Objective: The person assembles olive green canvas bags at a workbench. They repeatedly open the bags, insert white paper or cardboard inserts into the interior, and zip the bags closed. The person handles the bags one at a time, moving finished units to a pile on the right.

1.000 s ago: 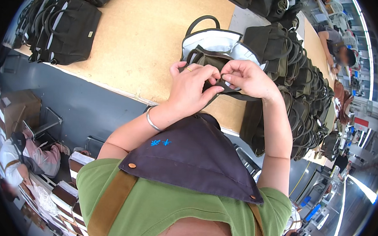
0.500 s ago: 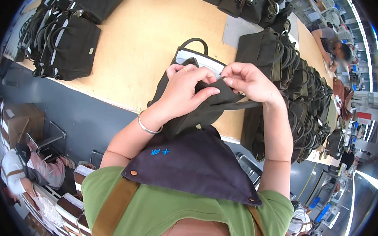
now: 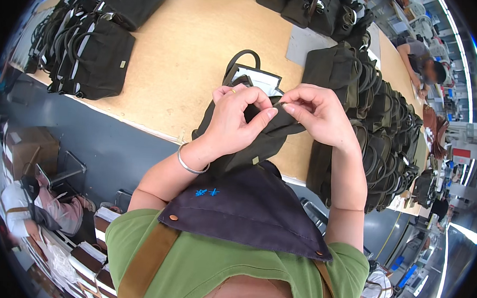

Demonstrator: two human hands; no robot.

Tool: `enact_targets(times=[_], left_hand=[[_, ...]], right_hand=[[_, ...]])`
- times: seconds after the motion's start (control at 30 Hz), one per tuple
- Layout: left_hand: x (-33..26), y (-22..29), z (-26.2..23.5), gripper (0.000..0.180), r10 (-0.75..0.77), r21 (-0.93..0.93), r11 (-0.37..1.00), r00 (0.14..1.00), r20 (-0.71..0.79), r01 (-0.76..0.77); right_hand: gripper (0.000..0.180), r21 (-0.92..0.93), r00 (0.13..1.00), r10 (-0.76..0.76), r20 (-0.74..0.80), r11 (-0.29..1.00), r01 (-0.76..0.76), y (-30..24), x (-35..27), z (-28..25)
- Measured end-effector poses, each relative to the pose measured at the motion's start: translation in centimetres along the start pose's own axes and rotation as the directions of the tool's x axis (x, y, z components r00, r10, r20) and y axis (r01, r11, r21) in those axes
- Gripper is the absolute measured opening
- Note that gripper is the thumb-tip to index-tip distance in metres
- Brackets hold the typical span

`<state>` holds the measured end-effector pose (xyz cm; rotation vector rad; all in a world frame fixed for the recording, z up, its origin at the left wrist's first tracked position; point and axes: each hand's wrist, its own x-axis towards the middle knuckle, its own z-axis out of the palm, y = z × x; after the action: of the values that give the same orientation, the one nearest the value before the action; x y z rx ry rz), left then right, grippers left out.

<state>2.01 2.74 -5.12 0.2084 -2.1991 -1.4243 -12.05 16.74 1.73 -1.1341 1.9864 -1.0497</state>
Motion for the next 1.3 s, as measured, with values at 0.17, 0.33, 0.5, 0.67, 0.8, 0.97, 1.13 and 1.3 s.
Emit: enact_targets(times=[0.17, 0.33, 0.5, 0.67, 0.8, 0.97, 1.13, 1.3], left_hand=[[0.0, 0.5, -0.2, 0.014, -0.002, -0.003, 1.000, 1.000, -0.011, 0.002], [-0.2, 0.9, 0.0, 0.014, 0.027, -0.030, 0.999, 0.998, -0.065, -0.029], [-0.4, 0.7, 0.2, 0.014, 0.033, -0.025, 0.999, 0.996, -0.083, -0.035], [-0.6, 1.3, 0.3, 0.014, 0.061, -0.028, 0.998, 0.994, -0.094, -0.064], [-0.3, 1.1, -0.4, 0.017, 0.096, 0.070, 0.993, 0.994, -0.041, -0.093], [0.6, 1.4, -2.1, 0.037, 0.032, 0.040, 0.999, 0.992, 0.124, -0.037], [2.2, 1.3, -2.8, 0.024, 0.040, 0.059, 0.996, 0.934, 0.356, -0.065], [4.6, -0.5, -3.1, 0.014, 0.103, -0.105, 0.993, 0.875, 0.474, -0.061]], right_hand=[[0.008, -0.044, 0.999, -0.016, -0.036, 0.999, 0.014, -0.6, -0.3, 0.1], [0.008, 0.000, 0.999, -0.022, -0.036, 1.000, 0.022, -1.5, -0.7, 0.3], [0.008, -0.005, 0.998, -0.039, -0.054, 0.999, 0.039, -1.3, -0.8, 0.4], [0.007, 0.041, 0.998, -0.055, -0.023, 0.998, 0.055, -1.3, -1.0, 0.4], [0.004, -0.038, 0.998, -0.065, -0.021, 0.997, 0.064, -0.9, -1.3, 0.5], [0.006, -0.139, 0.991, -0.118, -0.067, 0.984, 0.108, -0.9, -1.4, 0.6], [0.005, -0.188, 0.987, -0.143, -0.074, 0.974, 0.127, -0.8, -1.6, 0.7], [0.005, -0.212, 0.983, -0.182, -0.015, 0.961, 0.175, -0.6, -1.0, -0.5]])
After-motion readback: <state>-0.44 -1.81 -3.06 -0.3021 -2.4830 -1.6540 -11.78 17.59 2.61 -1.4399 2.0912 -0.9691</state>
